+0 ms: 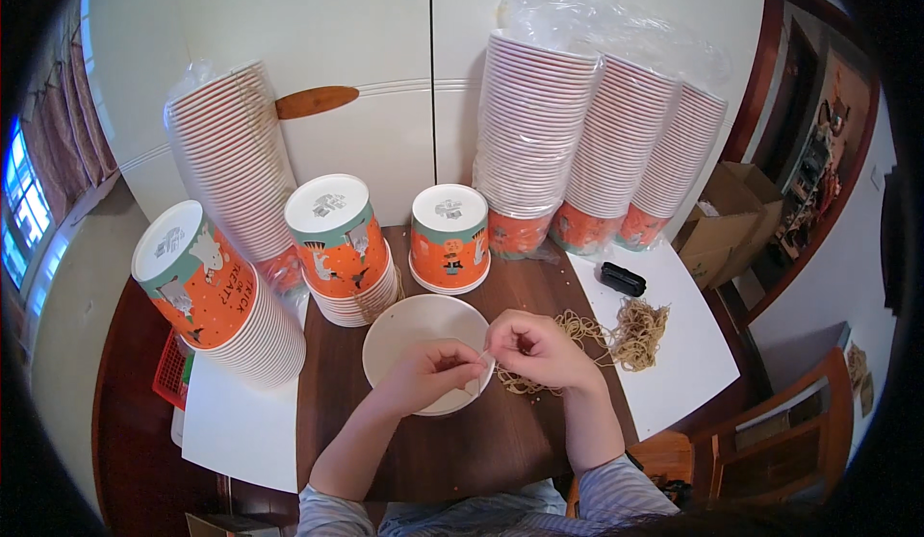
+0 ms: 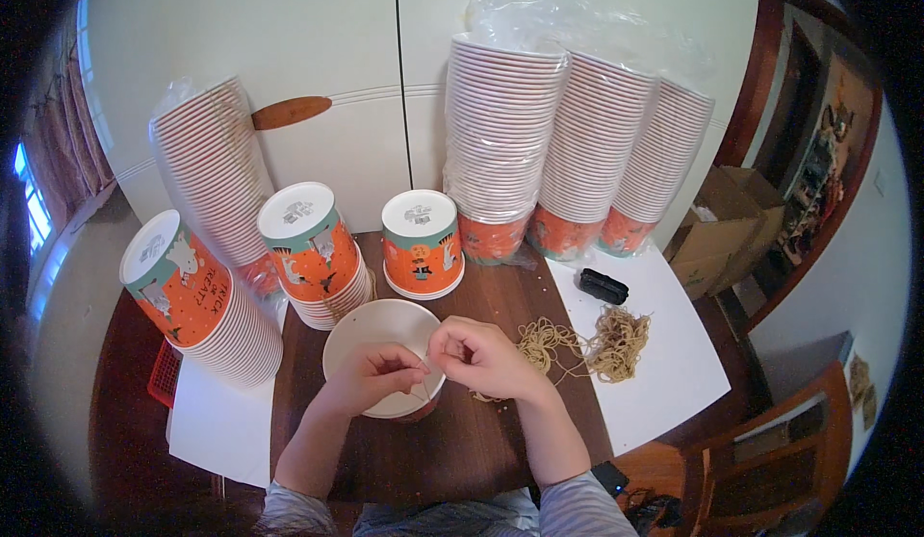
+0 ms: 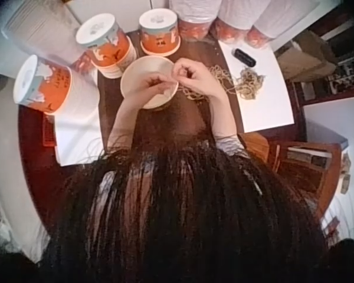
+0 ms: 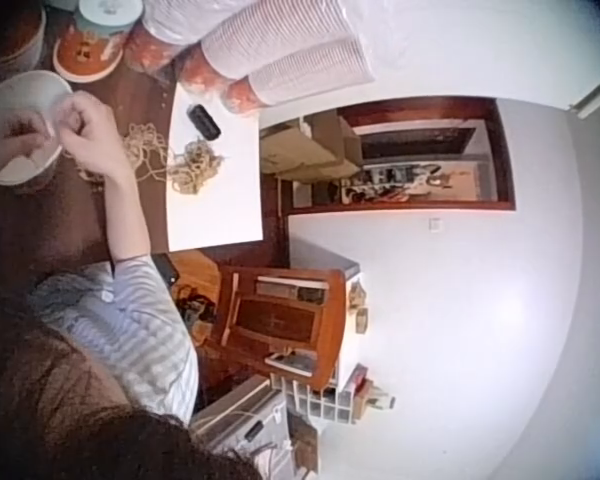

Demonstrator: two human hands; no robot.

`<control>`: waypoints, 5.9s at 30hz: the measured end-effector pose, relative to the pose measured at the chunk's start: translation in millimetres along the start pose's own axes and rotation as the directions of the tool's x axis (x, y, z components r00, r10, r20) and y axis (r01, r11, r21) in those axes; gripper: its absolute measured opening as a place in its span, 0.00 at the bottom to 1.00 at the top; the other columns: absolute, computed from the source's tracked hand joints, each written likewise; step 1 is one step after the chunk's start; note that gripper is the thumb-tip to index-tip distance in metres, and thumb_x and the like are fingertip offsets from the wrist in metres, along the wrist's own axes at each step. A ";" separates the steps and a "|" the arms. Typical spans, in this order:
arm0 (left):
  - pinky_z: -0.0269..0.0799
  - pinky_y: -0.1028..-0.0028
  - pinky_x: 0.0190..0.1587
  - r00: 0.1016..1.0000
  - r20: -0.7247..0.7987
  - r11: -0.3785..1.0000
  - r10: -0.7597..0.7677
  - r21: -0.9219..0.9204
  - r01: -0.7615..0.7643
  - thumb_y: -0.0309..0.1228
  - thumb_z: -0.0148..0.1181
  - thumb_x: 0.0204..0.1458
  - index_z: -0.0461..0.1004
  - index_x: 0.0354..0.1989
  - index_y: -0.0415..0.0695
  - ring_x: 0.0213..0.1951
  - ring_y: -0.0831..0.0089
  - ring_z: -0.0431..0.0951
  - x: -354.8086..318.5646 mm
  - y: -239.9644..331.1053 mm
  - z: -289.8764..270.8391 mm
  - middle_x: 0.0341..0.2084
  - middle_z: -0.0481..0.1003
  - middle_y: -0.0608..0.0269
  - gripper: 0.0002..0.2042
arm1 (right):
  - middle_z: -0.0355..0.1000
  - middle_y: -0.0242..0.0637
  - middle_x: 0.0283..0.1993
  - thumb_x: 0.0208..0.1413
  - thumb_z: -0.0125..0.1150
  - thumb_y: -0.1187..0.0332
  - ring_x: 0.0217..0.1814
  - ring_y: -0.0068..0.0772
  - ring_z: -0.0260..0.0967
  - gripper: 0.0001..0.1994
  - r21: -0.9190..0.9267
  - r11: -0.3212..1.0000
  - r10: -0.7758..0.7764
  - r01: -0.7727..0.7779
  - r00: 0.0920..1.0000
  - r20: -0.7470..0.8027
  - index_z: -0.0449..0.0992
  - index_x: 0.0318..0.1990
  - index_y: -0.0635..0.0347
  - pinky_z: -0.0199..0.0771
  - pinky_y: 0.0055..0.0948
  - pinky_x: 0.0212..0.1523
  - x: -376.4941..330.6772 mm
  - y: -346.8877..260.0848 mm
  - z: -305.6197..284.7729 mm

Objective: Organizing and preparing stacks of paper bowls using rubber bands at a workstation.

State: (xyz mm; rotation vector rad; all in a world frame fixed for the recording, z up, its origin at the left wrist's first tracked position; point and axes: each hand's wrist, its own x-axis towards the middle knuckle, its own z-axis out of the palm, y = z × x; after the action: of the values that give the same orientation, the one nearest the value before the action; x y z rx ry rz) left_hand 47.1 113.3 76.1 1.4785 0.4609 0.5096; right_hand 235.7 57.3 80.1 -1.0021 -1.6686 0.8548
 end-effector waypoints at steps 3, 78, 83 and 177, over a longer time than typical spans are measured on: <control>0.67 0.81 0.34 0.998 0.047 0.999 -0.039 -0.032 0.040 0.24 0.54 0.47 0.71 0.32 0.38 0.29 0.82 0.71 0.8 1.6 -10.1 0.26 0.72 0.67 0.05 | 0.65 0.30 0.30 0.42 0.53 0.78 0.21 0.16 0.59 0.05 -0.182 0.962 -0.189 0.202 0.978 0.086 0.71 0.30 0.61 0.58 0.17 0.21 2.3 -0.3 -6.5; 0.65 0.76 0.28 0.969 -0.122 0.813 0.215 0.572 -0.109 0.27 0.59 0.39 0.71 0.24 0.41 0.24 0.75 0.70 -6.6 3.7 -26.6 0.21 0.70 0.64 0.05 | 0.65 0.24 0.21 0.42 0.59 0.78 0.24 0.11 0.62 0.10 -0.095 0.967 0.229 -0.237 0.970 -0.085 0.63 0.29 0.60 0.62 0.15 0.23 7.8 -2.2 25.7; 0.65 0.76 0.28 0.976 -0.100 0.754 0.196 0.652 -0.085 0.31 0.60 0.38 0.74 0.24 0.44 0.24 0.72 0.70 -7.1 3.9 -19.7 0.19 0.69 0.63 0.05 | 0.65 0.24 0.22 0.42 0.59 0.79 0.25 0.10 0.61 0.10 -0.114 0.962 0.242 -0.250 0.967 -0.076 0.62 0.30 0.60 0.61 0.13 0.24 8.5 -1.1 24.9; 0.61 0.84 0.24 0.973 -0.128 0.941 0.190 0.307 -0.143 0.24 0.58 0.39 0.64 0.34 0.44 0.25 0.87 0.69 7.3 -24.5 -19.9 0.22 0.70 0.73 0.13 | 0.65 0.25 0.24 0.44 0.56 0.78 0.24 0.11 0.59 0.10 -0.091 0.971 0.218 -0.221 0.975 -0.039 0.62 0.32 0.61 0.61 0.15 0.25 8.3 1.2 23.6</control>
State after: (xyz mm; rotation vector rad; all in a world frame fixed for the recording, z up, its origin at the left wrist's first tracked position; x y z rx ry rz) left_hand 42.5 133.1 50.9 1.7845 0.5553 0.7186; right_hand 211.9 63.4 75.6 -1.2772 -1.6054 0.9066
